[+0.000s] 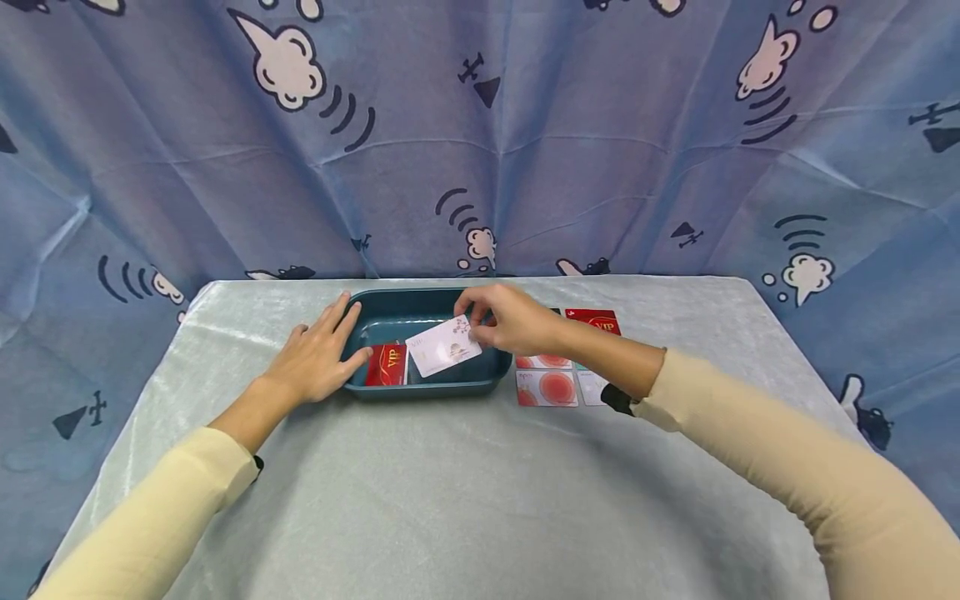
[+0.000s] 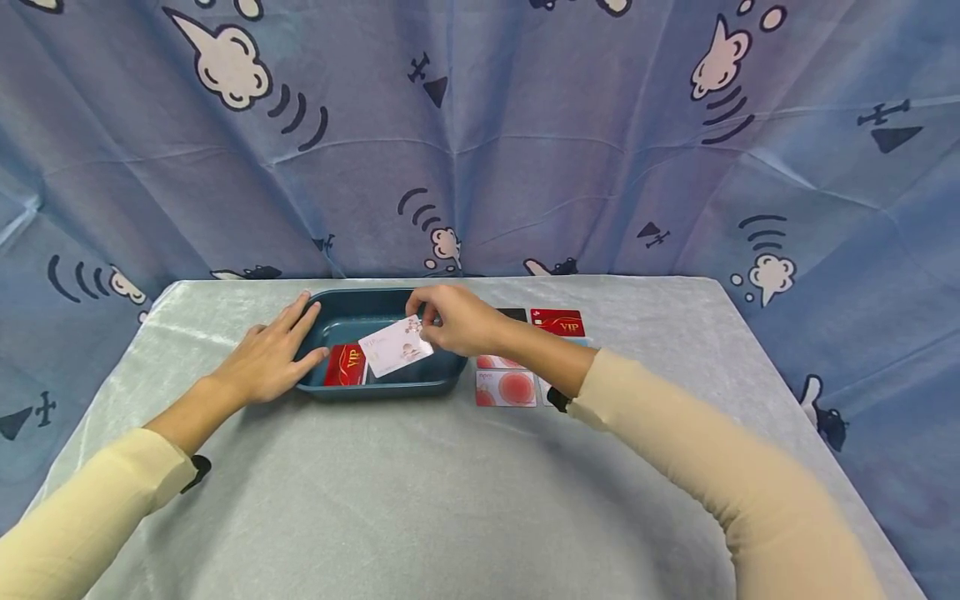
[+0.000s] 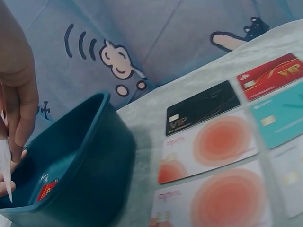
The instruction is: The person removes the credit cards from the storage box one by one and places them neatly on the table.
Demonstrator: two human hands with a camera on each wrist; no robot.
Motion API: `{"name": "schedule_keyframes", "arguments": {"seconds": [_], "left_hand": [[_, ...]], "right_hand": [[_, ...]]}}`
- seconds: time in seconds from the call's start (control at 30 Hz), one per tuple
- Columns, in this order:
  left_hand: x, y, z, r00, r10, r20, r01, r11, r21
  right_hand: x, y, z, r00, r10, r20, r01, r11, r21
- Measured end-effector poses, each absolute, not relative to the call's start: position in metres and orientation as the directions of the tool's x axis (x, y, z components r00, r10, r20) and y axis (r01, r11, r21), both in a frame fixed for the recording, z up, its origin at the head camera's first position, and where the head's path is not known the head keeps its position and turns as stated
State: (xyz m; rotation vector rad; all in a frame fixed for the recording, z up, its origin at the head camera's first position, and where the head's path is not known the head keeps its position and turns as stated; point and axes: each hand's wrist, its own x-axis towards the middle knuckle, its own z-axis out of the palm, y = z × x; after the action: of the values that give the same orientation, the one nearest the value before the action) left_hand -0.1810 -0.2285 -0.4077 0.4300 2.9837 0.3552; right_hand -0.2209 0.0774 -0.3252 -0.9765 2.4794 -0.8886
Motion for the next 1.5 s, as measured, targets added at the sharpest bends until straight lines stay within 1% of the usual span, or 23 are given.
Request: {"name": "schedule_keyframes", "arguments": {"seconds": [0.27, 0.53, 0.63, 0.8, 0.93, 1.07, 1.33, 1.5], "left_hand": [[-0.181, -0.230, -0.408, -0.955, 0.287, -0.074, 0.262, 0.934, 0.242], [-0.182, -0.231, -0.407, -0.955, 0.289, -0.070, 0.265, 0.933, 0.242], [-0.182, -0.232, -0.406, -0.954, 0.292, -0.063, 0.270, 0.933, 0.239], [-0.182, -0.232, -0.407, -0.954, 0.293, -0.065, 0.270, 0.933, 0.236], [-0.183, -0.231, -0.408, -0.955, 0.291, -0.057, 0.270, 0.932, 0.240], [-0.183, -0.230, -0.409, -0.957, 0.287, -0.047, 0.268, 0.932, 0.245], [-0.182, -0.230, -0.408, -0.954, 0.292, -0.071, 0.268, 0.934, 0.238], [-0.182, -0.230, -0.408, -0.954, 0.291, -0.072, 0.266, 0.933, 0.240]], "right_hand": [[-0.210, 0.107, -0.326, -0.745, -0.662, -0.083, -0.414, 0.556, -0.721], [-0.200, 0.130, -0.332, -0.738, -0.665, -0.118, -0.343, 0.520, -0.782], [-0.197, 0.137, -0.336, -0.747, -0.650, -0.137, -0.330, 0.542, -0.773], [-0.194, 0.149, -0.344, -0.749, -0.648, -0.138, -0.362, 0.574, -0.734], [-0.190, 0.158, -0.350, -0.738, -0.661, -0.139, -0.365, 0.563, -0.741], [-0.187, 0.168, -0.358, -0.731, -0.663, -0.161, -0.334, 0.553, -0.763], [-0.179, 0.189, -0.372, -0.712, -0.670, -0.210, -0.272, 0.539, -0.797], [-0.176, 0.202, -0.380, -0.713, -0.664, -0.226, -0.260, 0.549, -0.795]]}}
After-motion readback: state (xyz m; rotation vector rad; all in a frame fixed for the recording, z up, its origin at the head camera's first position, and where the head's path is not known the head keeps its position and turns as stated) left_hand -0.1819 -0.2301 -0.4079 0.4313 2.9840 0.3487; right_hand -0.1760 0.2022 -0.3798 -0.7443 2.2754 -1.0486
